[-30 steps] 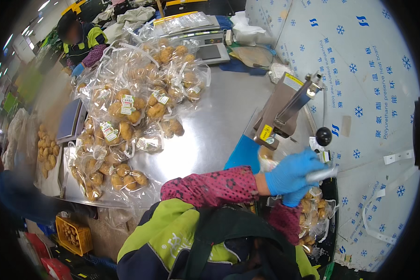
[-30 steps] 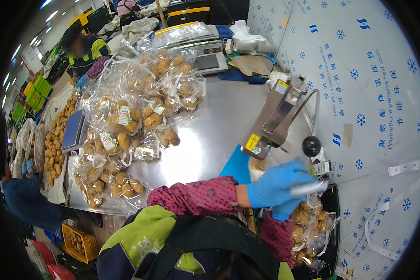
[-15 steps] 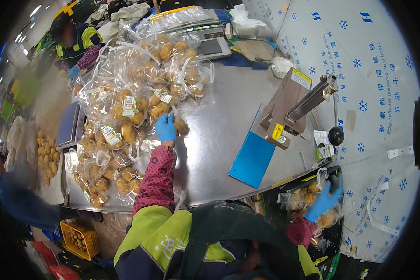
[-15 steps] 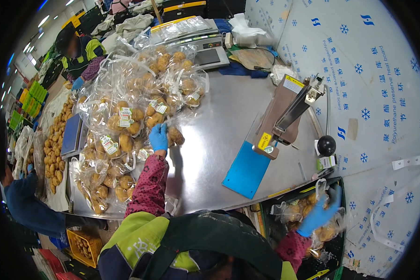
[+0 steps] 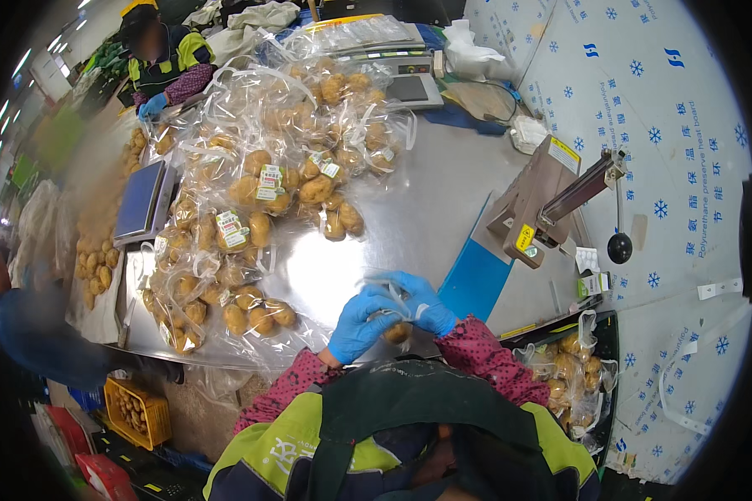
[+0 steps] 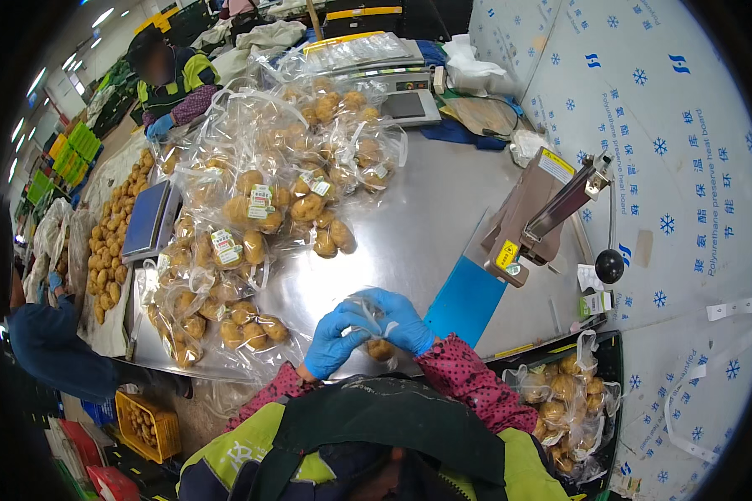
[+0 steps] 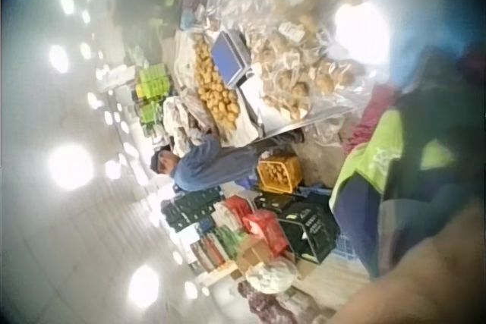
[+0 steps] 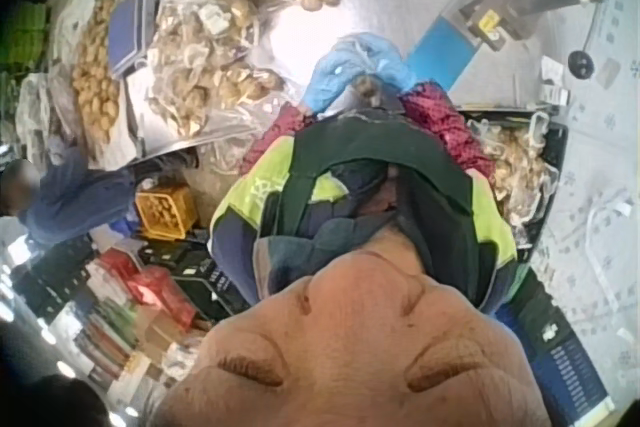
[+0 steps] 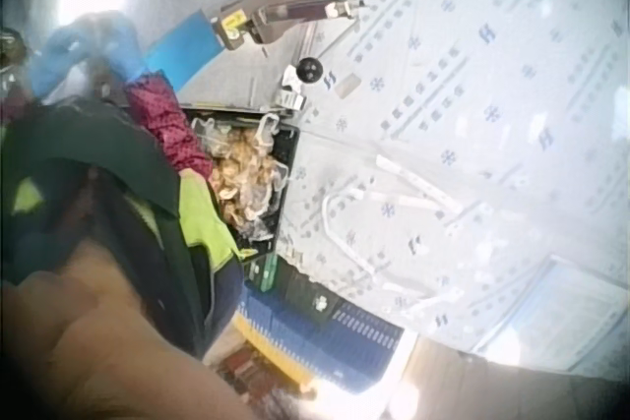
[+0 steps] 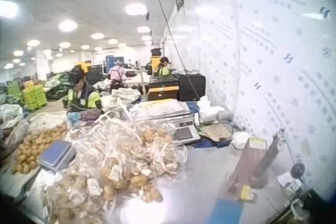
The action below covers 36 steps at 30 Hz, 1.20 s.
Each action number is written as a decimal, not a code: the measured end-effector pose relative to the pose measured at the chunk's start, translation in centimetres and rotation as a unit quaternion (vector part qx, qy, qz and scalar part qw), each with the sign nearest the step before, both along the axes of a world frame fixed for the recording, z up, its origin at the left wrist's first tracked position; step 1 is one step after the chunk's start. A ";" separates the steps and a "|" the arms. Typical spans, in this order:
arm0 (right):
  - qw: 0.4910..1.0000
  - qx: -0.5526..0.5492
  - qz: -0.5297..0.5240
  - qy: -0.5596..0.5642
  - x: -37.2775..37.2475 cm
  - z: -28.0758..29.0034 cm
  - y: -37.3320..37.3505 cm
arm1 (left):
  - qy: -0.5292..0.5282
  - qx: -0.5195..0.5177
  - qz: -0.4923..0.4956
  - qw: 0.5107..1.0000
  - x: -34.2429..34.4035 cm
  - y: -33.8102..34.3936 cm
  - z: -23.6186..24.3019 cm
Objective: The person places potatoes into clear plastic bags, seals them using a heat sealer, and stacks the sealed bags into a black crate. The person then carries the crate across the warehouse floor.
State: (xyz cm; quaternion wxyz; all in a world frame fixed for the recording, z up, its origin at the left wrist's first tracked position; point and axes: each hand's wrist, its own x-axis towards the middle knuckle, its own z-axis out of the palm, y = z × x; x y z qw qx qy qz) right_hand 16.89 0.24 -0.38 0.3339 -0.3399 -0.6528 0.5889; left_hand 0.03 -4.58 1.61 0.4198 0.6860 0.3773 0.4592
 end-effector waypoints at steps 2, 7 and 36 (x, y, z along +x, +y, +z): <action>0.993 -0.031 -0.055 -0.101 1.2 1.6 -1.0 | 0.026 0.080 0.134 0.987 2.2 -0.1 0.1; 0.916 0.360 -0.058 -0.169 5.5 5.4 -4.7 | 0.083 0.019 -0.112 0.990 6.5 0.4 -4.9; 0.805 -0.024 0.115 0.582 15.2 6.0 -4.2 | -0.190 -0.120 -0.122 0.967 19.0 13.7 5.5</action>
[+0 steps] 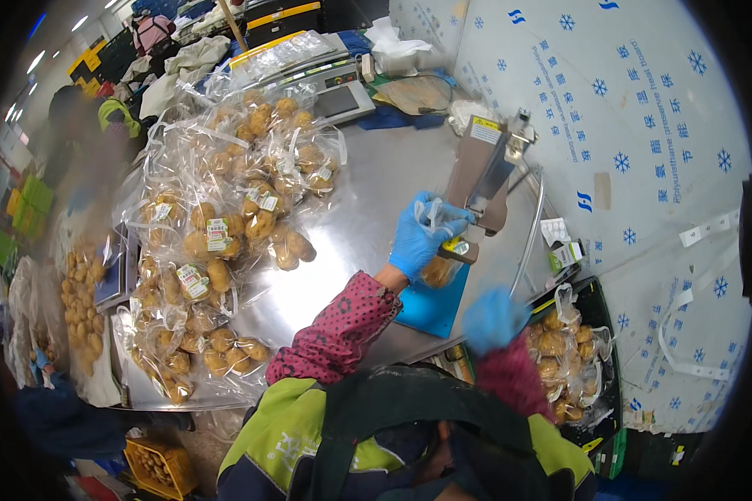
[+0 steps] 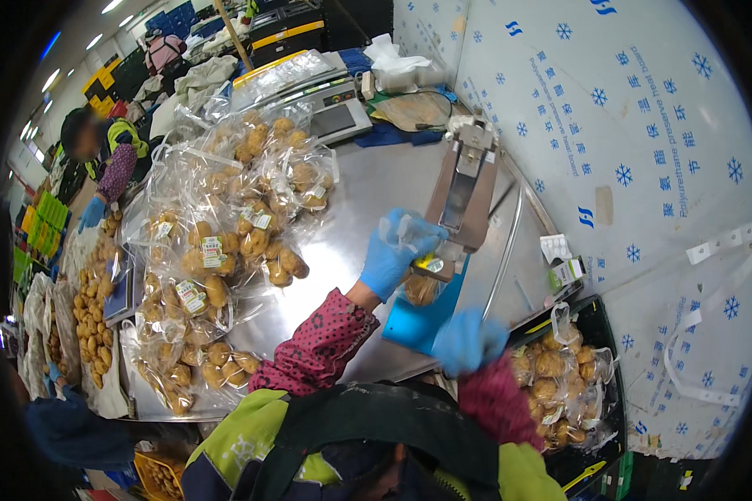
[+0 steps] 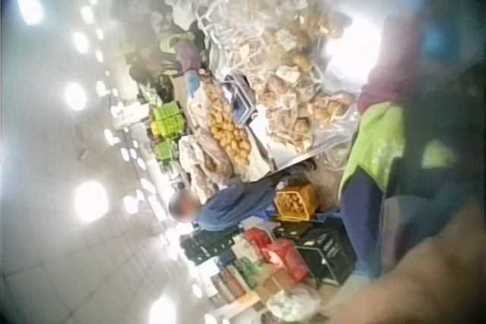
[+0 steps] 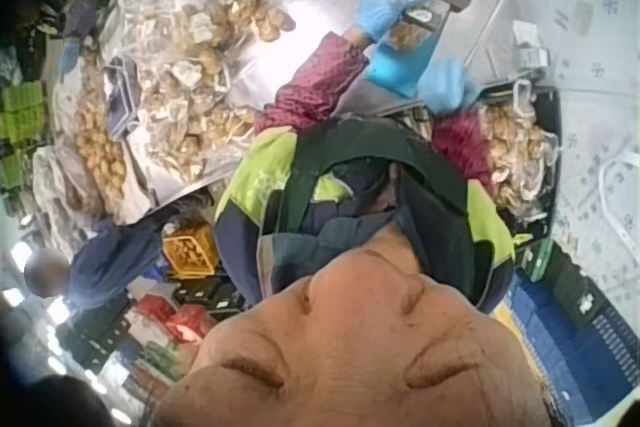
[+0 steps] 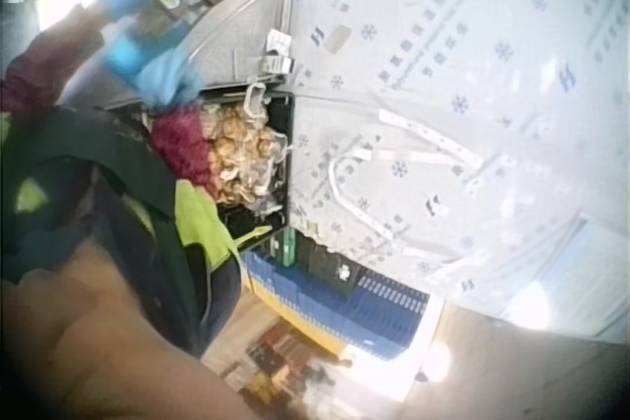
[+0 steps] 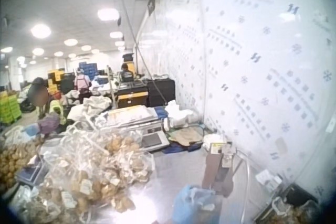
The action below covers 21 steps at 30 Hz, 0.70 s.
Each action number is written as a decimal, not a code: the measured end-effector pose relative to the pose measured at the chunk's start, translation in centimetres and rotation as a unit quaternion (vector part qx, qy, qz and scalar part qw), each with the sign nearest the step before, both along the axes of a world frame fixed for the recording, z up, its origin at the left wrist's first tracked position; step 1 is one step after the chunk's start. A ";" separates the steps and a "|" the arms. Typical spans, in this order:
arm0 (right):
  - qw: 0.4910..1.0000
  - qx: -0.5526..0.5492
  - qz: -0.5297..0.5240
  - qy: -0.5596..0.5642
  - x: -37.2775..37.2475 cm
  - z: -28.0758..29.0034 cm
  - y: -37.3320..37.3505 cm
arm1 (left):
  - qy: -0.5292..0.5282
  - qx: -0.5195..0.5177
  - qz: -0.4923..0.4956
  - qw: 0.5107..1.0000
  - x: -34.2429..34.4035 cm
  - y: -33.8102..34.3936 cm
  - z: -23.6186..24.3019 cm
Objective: The person places potatoes into clear plastic bags, seals them using a heat sealer, and stacks the sealed bags into a black crate. The person then carries the crate across the warehouse floor.
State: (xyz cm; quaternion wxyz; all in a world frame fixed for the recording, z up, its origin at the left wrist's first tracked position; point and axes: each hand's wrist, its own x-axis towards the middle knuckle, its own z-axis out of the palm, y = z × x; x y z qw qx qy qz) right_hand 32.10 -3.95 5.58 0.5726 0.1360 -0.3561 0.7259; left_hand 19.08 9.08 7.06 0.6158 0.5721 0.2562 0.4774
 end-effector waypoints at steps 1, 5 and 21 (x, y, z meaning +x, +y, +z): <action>0.997 -0.032 0.055 -0.054 -0.2 -3.8 -2.5 | 0.009 0.008 0.001 1.000 -0.2 0.1 0.1; 0.954 -0.199 -0.063 -0.217 1.6 -9.5 -7.1 | 0.074 0.187 0.064 0.977 0.5 -1.1 1.9; 0.357 -0.237 -0.755 -0.496 10.0 0.8 -5.4 | 0.050 0.294 -0.113 0.948 0.4 -7.5 3.5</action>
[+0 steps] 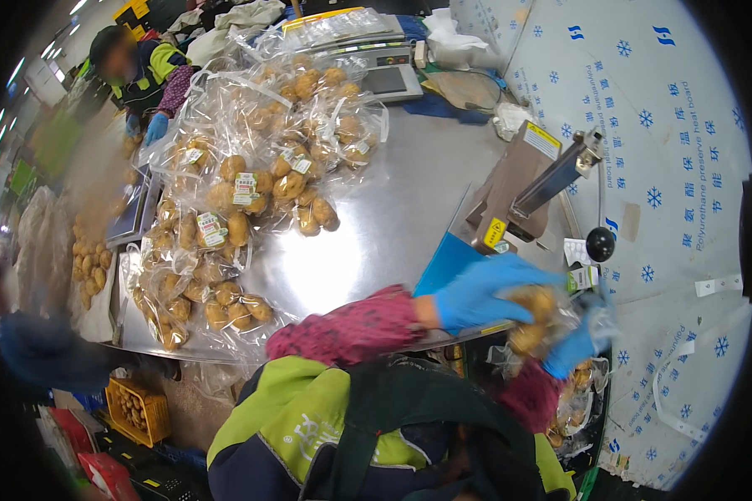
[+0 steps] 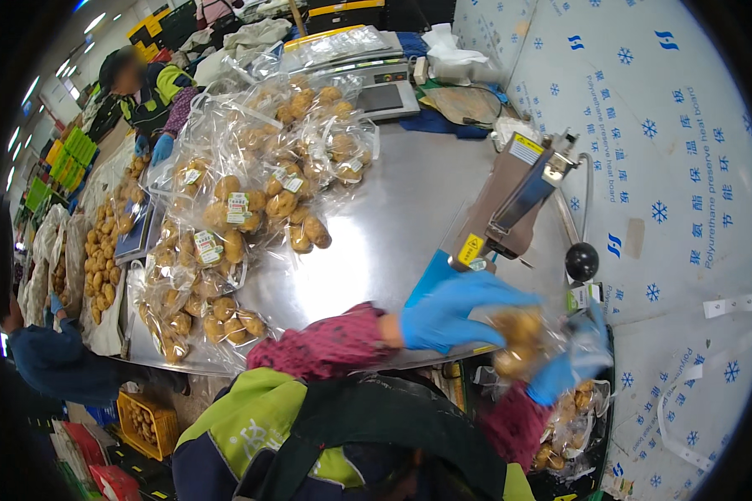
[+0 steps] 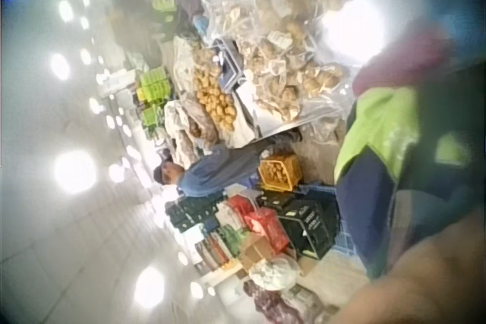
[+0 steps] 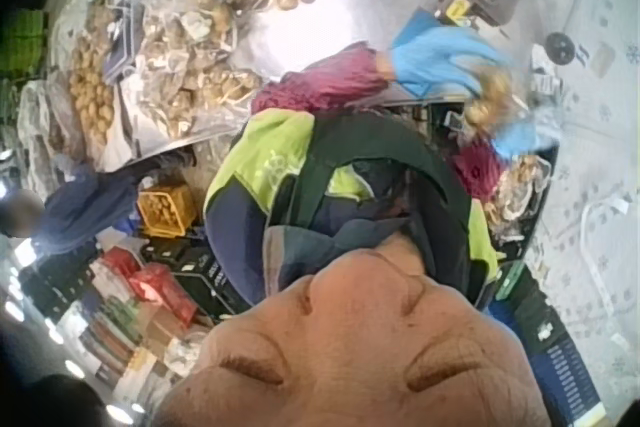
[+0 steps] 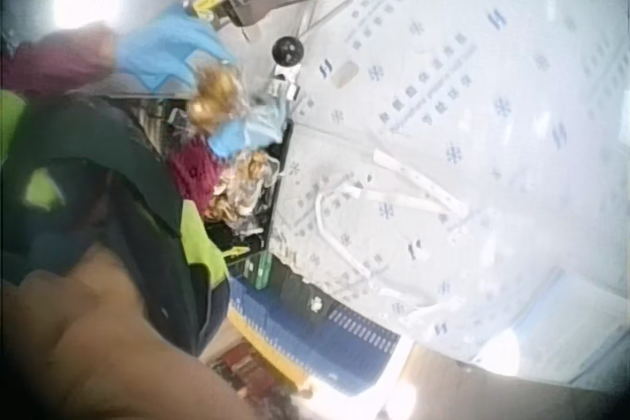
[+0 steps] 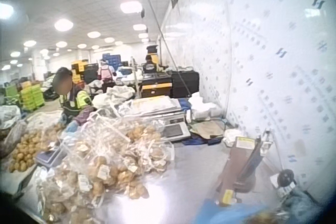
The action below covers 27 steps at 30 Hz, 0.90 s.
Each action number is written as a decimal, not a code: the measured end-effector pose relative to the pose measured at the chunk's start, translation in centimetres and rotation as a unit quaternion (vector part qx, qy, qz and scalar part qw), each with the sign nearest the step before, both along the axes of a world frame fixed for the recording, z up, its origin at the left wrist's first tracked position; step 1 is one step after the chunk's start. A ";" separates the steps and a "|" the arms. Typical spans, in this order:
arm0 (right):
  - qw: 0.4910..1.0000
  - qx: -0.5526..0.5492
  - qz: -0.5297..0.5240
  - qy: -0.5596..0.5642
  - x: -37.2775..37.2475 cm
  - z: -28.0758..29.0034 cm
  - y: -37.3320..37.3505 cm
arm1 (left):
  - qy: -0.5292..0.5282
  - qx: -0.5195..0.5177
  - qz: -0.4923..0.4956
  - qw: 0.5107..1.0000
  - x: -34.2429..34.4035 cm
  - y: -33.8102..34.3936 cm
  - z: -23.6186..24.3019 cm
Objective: The person places potatoes into clear plastic bags, seals them using a heat sealer, and stacks the sealed bags into a black crate. The person then carries the crate across the warehouse floor.
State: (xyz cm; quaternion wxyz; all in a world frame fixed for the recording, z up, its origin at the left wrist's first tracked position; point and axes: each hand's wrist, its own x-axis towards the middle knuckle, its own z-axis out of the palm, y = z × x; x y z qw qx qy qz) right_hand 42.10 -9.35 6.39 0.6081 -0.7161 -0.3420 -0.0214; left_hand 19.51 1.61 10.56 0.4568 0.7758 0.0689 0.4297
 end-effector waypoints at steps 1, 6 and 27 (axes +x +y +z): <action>1.000 -0.017 0.000 -0.007 1.0 0.9 -1.3 | -0.002 -0.025 0.059 0.998 -2.4 0.7 -2.3; 0.967 -0.026 -0.122 -0.224 2.4 1.8 -5.1 | 0.383 0.083 0.567 0.724 -18.4 1.3 -14.3; 0.753 -0.251 0.580 0.185 -27.6 -8.6 7.4 | 0.051 -0.222 0.400 0.888 -21.5 -4.3 -10.7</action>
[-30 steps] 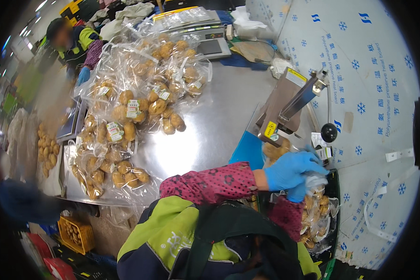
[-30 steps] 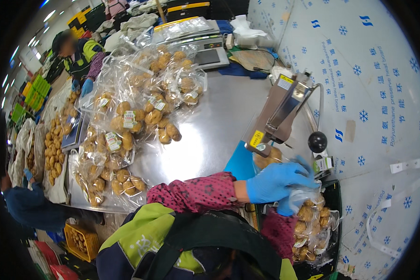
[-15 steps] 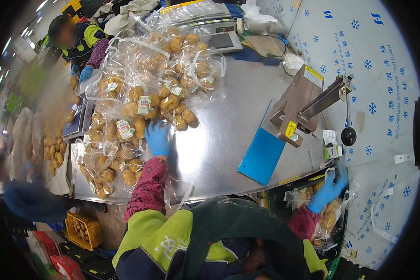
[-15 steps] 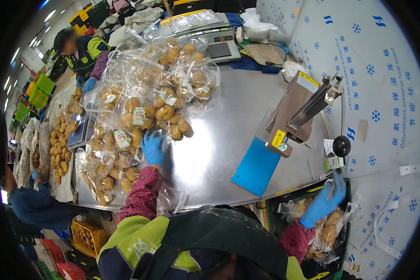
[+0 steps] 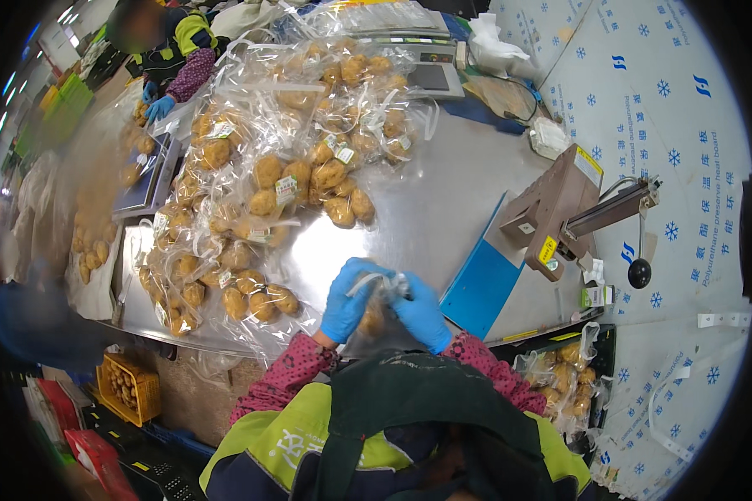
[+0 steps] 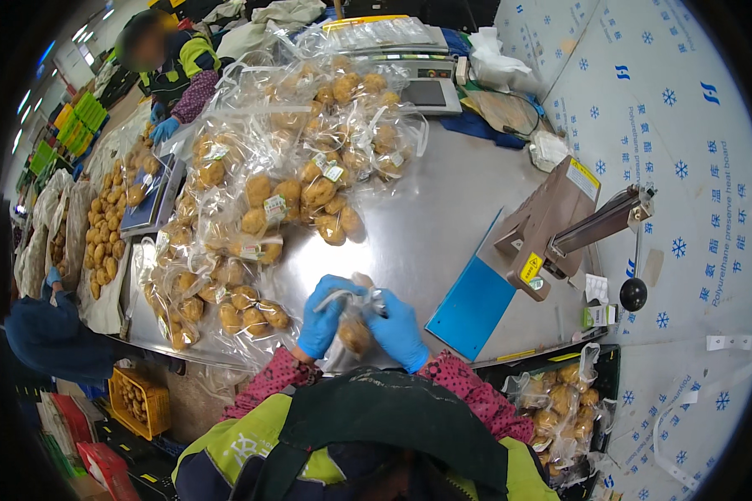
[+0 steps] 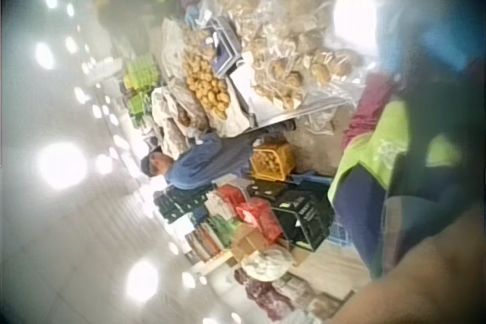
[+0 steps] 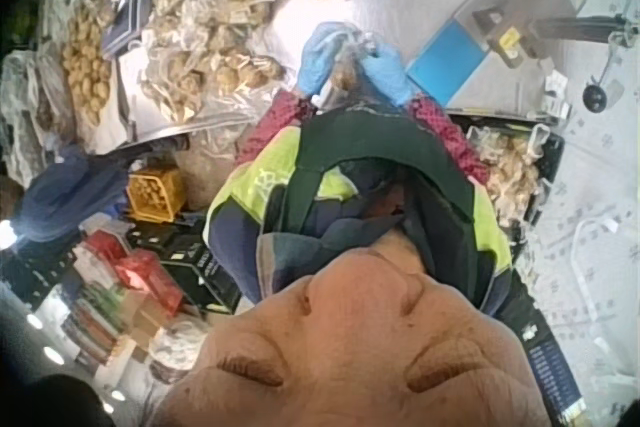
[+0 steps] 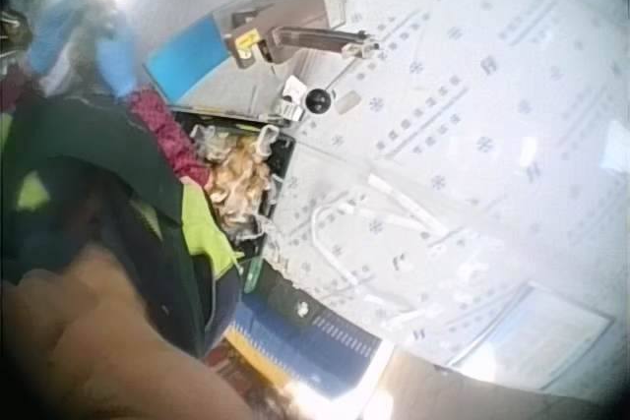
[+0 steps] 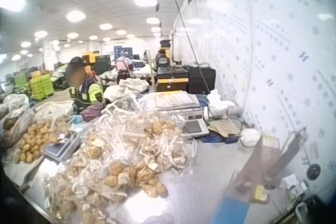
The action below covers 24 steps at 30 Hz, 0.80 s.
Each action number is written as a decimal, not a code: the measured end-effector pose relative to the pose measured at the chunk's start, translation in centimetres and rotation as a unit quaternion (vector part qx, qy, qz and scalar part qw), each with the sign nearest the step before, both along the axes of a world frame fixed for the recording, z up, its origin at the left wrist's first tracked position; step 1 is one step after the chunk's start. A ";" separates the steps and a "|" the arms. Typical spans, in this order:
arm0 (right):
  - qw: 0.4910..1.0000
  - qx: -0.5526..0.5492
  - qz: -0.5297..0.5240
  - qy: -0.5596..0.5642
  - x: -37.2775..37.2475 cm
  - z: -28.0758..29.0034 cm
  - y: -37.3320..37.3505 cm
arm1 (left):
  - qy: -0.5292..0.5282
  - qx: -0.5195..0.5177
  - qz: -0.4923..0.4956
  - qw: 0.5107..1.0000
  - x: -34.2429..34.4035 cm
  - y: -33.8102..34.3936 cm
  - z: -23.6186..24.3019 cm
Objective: The person places potatoes into clear plastic bags, seals them using a heat sealer, and stacks the sealed bags into a black crate. The person then carries the crate across the warehouse floor.
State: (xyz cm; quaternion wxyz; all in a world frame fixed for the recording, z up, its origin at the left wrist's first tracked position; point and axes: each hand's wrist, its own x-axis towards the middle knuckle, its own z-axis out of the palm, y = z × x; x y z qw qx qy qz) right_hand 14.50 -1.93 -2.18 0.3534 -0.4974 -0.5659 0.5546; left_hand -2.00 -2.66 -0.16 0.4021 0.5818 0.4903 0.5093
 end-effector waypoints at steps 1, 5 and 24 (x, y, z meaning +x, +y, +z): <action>1.000 -0.006 0.002 0.003 0.6 2.0 0.0 | 0.181 0.113 0.007 0.977 0.4 0.2 0.2; 0.950 0.284 0.051 -0.122 5.1 6.4 -0.8 | -0.031 0.012 -0.118 0.992 6.9 -0.4 -0.5; 0.819 0.266 -0.505 0.060 21.9 4.3 -1.6 | 0.238 0.515 -0.380 0.730 27.4 13.1 10.2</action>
